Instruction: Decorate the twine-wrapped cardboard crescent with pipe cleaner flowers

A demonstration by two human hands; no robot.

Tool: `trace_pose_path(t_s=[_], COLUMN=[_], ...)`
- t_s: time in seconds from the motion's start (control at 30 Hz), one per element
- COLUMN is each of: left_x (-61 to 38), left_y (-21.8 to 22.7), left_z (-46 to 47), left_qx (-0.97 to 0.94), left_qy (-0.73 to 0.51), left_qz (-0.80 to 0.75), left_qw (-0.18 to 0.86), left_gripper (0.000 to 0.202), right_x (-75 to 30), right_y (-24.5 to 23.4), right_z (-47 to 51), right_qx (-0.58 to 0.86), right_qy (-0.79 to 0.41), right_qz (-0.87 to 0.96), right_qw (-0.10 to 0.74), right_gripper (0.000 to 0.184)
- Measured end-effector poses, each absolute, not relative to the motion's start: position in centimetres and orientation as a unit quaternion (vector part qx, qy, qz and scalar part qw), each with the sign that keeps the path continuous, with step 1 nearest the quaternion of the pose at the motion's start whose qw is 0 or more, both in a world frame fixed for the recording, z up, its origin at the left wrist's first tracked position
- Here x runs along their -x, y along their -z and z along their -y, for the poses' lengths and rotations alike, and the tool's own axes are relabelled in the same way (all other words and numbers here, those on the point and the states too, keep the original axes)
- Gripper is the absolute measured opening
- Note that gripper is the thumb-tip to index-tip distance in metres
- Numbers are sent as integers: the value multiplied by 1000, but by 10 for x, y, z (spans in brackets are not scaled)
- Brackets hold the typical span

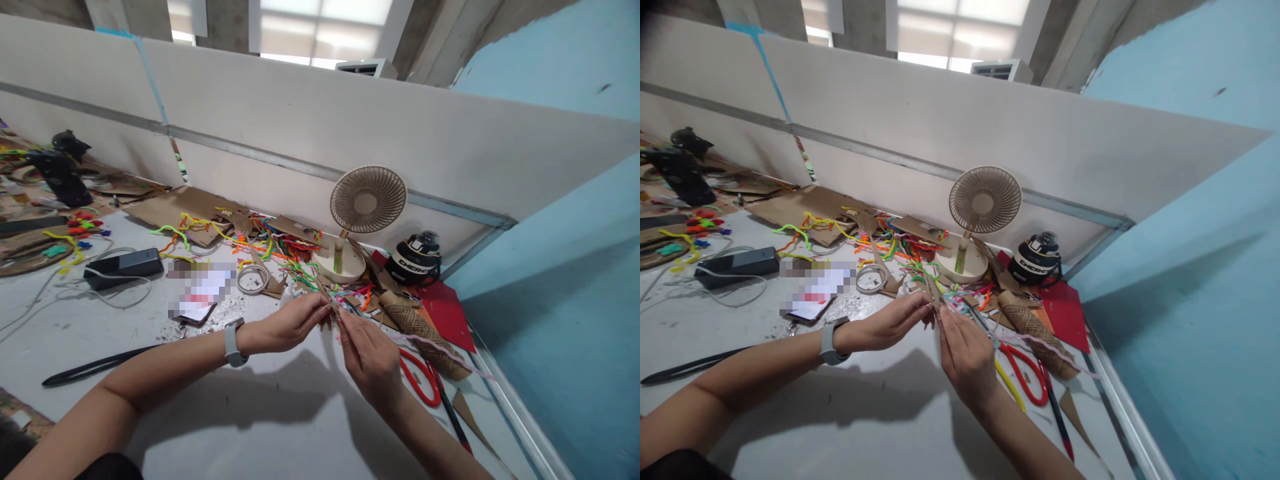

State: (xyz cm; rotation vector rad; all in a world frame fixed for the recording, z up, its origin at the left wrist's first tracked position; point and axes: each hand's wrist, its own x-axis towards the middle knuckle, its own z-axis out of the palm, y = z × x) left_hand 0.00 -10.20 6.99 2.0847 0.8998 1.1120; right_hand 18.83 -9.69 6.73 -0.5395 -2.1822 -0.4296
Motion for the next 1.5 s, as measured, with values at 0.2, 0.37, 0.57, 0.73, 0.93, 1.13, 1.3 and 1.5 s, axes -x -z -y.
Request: trace_pose_path(t_s=[0.2, 0.37, 0.57, 0.73, 0.93, 1.13, 1.3, 1.5], left_x=[2, 6, 10, 13, 21, 22, 22, 19], left_y=[-78, -85, -88, -97, -94, -83, -83, -85], left_z=[113, 121, 121, 127, 109, 95, 95, 99], left_qx=[-824, -775, -777, -763, -690, -669, -700, -726], left_qy=[-440, -541, -521, -440, -362, -345, -341, -330], left_qz=[-333, -322, -349, -390, -339, -352, -361, -374], left_qw=[129, -50, 57, 269, 527, 556, 513, 473], left_gripper=[14, 28, 52, 27, 35, 37, 36, 37], right_x=[-197, -211, -209, -199, -200, -197, -196, -190], right_y=[-87, -106, -111, -107, -105, -97, -94, -89], right_z=[97, 103, 122, 129, 108, 93, 92, 92], right_qx=[304, 402, 356, 384, 401, 392, 395, 407], right_qy=[103, -22, -96, -334, -520, -571, -577, -562], right_qz=[832, 776, 785, 726, 676, 652, 649, 656], right_qw=[452, 485, 497, 463, 335, 309, 300, 297], right_gripper=[24, 19, 19, 25, 36, 39, 38, 38])
